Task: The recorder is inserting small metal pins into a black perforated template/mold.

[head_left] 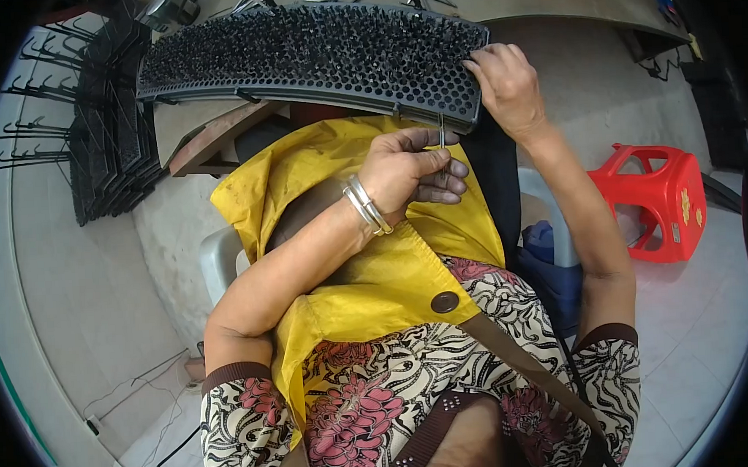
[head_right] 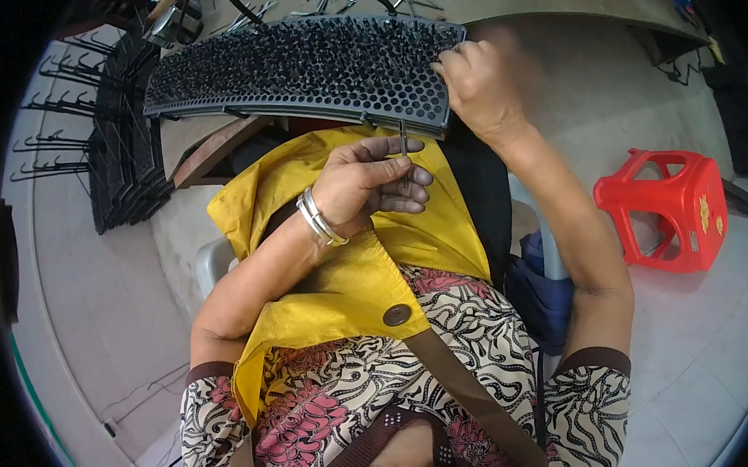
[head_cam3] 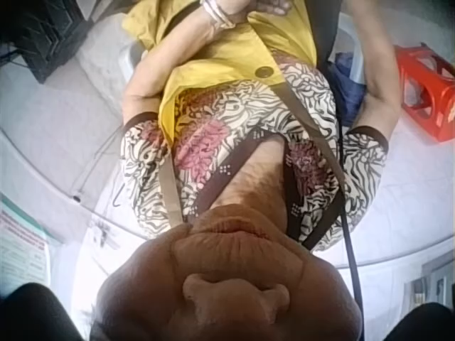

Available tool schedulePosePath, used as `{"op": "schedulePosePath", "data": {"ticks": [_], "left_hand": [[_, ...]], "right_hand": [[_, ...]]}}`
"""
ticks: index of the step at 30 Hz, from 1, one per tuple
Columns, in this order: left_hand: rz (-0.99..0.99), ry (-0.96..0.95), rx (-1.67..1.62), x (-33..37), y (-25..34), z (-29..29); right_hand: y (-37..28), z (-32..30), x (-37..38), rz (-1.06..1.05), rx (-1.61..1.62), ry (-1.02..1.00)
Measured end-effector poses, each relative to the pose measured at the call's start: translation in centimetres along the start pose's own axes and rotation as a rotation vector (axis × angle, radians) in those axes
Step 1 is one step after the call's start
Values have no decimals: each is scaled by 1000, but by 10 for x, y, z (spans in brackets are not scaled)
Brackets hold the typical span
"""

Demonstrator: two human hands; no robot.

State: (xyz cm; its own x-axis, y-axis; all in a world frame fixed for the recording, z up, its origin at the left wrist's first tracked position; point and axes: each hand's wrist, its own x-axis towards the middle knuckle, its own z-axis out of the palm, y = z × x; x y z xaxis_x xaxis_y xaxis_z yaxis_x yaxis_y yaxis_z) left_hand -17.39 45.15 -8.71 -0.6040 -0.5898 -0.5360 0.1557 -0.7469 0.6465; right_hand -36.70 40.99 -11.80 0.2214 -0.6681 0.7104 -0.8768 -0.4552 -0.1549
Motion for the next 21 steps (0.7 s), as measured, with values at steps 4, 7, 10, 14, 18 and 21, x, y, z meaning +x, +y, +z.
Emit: {"op": "schedulePosePath", "data": {"ticks": [4,7,10,14,18,21], "left_hand": [[6,4,34,-3,2,2],[30,3,69,-4,0,0],[55,-11,114,-5,1,5],[139,38,114,-4,0,5],[122,44,118,-2,0,-2],[96,55,94,4,0,-7]], "right_hand": [[-20,-17,0,96,107,93],[-57,-39,-2,660,822,-248],[-61,-42,-7,725,967,-323],[-48,-39,2,761,830,-112],[-23,-28,18,418,323,205],[-6,-16,21,236,166,211]]}}
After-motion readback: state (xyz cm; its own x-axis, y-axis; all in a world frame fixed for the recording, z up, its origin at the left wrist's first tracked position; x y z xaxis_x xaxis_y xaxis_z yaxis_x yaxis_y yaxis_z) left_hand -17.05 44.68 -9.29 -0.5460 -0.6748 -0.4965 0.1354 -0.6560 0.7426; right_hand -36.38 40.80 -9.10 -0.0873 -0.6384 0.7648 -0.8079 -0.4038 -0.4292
